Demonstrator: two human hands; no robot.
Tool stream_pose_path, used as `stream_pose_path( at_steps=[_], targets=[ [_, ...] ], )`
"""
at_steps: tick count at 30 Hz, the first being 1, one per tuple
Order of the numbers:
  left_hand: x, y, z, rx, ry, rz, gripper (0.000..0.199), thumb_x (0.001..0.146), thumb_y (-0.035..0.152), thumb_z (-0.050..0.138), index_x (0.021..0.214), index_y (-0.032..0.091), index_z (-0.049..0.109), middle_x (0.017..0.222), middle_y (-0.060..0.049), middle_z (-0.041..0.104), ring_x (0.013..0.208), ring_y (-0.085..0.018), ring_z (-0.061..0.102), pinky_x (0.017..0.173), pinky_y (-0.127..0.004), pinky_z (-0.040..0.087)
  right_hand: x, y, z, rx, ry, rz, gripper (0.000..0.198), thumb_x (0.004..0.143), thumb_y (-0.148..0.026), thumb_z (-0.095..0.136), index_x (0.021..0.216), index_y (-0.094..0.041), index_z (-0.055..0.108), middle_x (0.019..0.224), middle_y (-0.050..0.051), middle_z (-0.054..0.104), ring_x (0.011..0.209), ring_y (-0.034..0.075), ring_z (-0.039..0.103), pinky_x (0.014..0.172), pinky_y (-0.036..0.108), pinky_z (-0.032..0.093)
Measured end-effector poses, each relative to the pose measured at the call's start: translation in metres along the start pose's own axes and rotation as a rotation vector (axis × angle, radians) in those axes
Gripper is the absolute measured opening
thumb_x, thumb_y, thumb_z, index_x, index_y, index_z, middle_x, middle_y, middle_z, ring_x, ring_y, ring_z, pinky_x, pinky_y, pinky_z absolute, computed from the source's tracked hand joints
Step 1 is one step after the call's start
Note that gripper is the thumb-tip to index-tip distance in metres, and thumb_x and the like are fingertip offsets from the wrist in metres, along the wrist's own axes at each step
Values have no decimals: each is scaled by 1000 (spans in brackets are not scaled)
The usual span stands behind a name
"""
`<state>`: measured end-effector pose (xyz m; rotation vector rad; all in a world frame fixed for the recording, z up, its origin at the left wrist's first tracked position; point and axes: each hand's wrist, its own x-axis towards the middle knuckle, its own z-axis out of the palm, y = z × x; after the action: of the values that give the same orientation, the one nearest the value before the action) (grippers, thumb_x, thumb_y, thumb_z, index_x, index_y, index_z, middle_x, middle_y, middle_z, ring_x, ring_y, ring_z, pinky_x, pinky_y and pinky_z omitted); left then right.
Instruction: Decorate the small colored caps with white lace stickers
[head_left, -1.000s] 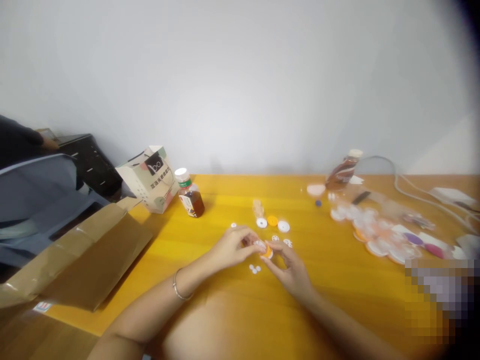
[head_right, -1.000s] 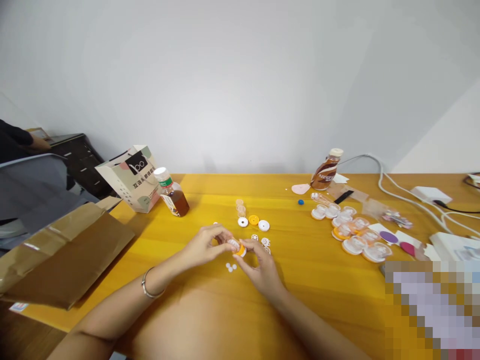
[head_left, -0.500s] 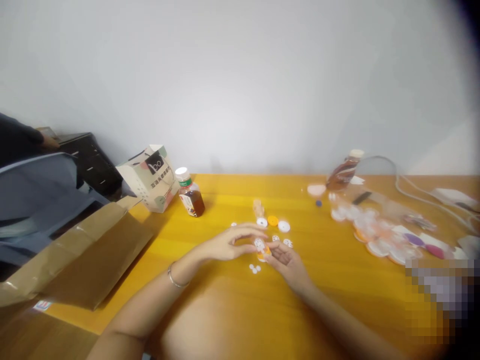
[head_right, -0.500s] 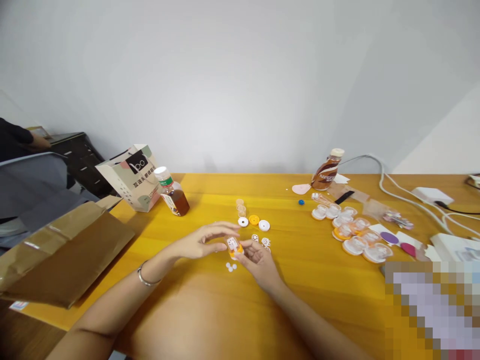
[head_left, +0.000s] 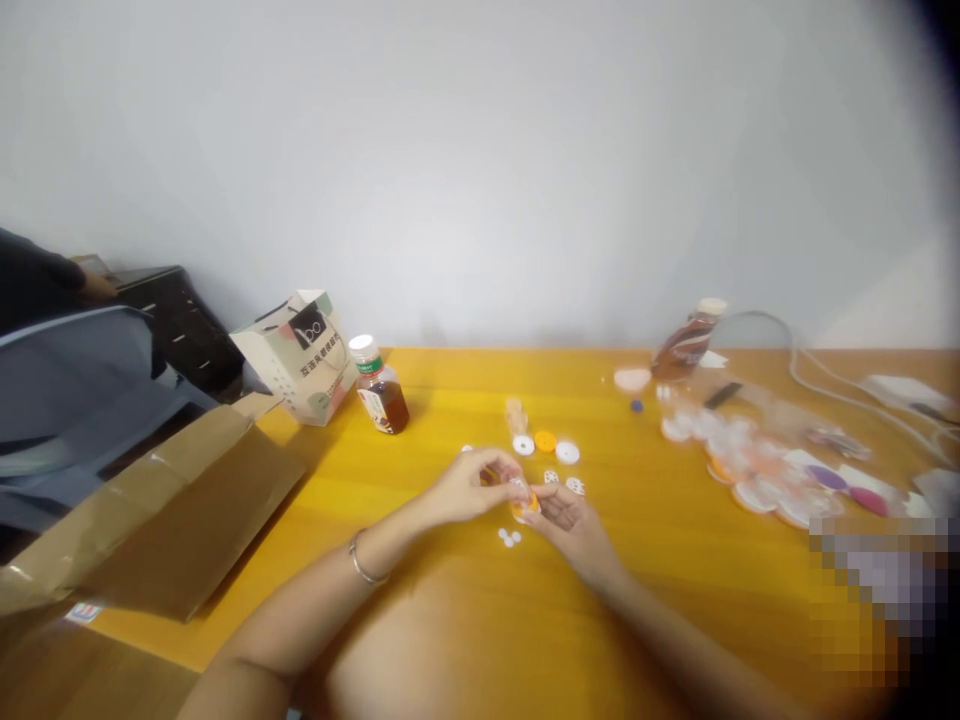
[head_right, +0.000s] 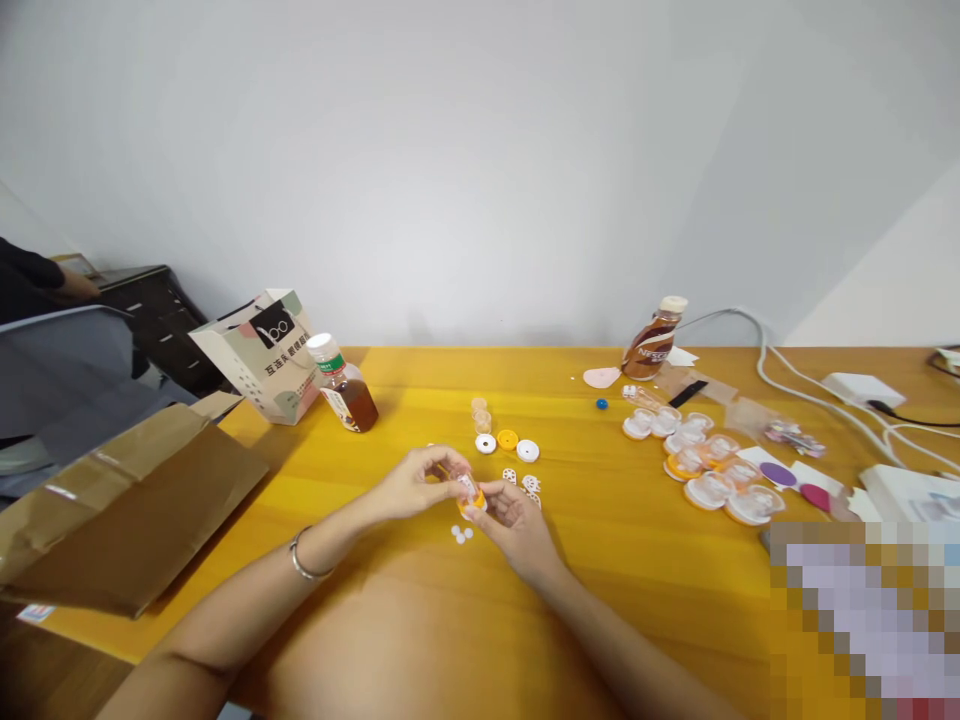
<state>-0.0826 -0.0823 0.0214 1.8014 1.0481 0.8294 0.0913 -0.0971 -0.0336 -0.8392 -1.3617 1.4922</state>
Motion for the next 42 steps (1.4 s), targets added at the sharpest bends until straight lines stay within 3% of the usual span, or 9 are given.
stream_pose_path(
  at_steps=[6, 12, 17, 21, 25, 28, 32, 36, 42],
  targets=[
    [-2, 7, -10, -243, -290, 40, 31, 80, 29, 51, 108, 17, 53, 102, -9, 57, 88, -16, 55, 75, -28, 42, 0, 8, -3, 134, -93, 67, 18, 73, -34, 61, 84, -20, 60, 82, 4, 67, 74, 16, 61, 72, 30, 47],
    [-2, 2, -4, -124, 30, -3, 37, 71, 31, 62, 104, 18, 53, 99, -7, 56, 91, -16, 52, 79, -29, 40, 2, 4, -3, 61, -17, 63, 23, 67, -35, 67, 83, -20, 61, 84, 4, 67, 82, 19, 60, 80, 33, 44],
    [0, -2, -4, -303, -205, 3, 38, 75, 31, 58, 110, 19, 51, 112, -9, 52, 104, -18, 48, 86, -30, 39, 2, 3, -3, 54, 8, 62, 25, 66, -38, 67, 83, -21, 62, 84, 4, 67, 81, 19, 60, 79, 33, 45],
    [0, -1, -6, -237, -50, -11, 36, 74, 33, 59, 105, 16, 54, 101, -9, 57, 97, -18, 52, 84, -31, 40, 2, 2, -2, 40, 15, 66, 27, 66, -40, 67, 84, -20, 62, 85, 6, 67, 82, 20, 60, 80, 34, 45],
    [0, -1, -7, -285, -222, 2, 41, 76, 31, 56, 115, 21, 48, 115, -9, 51, 106, -19, 47, 88, -31, 38, 1, 2, -3, 46, 8, 68, 27, 67, -39, 66, 85, -20, 62, 85, 5, 67, 82, 20, 60, 80, 34, 45],
    [0, -3, -7, -184, -52, 3, 38, 74, 32, 59, 110, 21, 52, 108, -7, 54, 102, -19, 49, 88, -32, 37, 1, 3, -3, 57, -2, 59, 25, 67, -37, 67, 85, -21, 62, 85, 5, 67, 83, 20, 60, 81, 34, 44],
    [1, -4, -6, -244, -194, -5, 33, 79, 33, 52, 110, 19, 53, 109, -8, 54, 99, -18, 51, 85, -32, 39, 1, 5, -4, 68, -14, 66, 22, 68, -36, 66, 85, -22, 62, 85, 4, 67, 81, 19, 60, 81, 33, 44],
    [-1, -2, -5, -130, -22, 20, 33, 75, 31, 58, 105, 20, 55, 105, -7, 56, 98, -18, 51, 86, -32, 38, 2, 6, -4, 76, -21, 55, 21, 68, -34, 66, 85, -21, 62, 86, 4, 67, 81, 19, 60, 81, 33, 44],
    [-1, 0, -4, -162, -98, 29, 35, 77, 31, 56, 110, 21, 51, 111, -7, 53, 102, -18, 49, 83, -29, 39, 2, 8, -6, 65, -29, 37, 19, 70, -33, 65, 86, -22, 62, 87, 3, 67, 82, 17, 60, 81, 31, 43]
  ],
)
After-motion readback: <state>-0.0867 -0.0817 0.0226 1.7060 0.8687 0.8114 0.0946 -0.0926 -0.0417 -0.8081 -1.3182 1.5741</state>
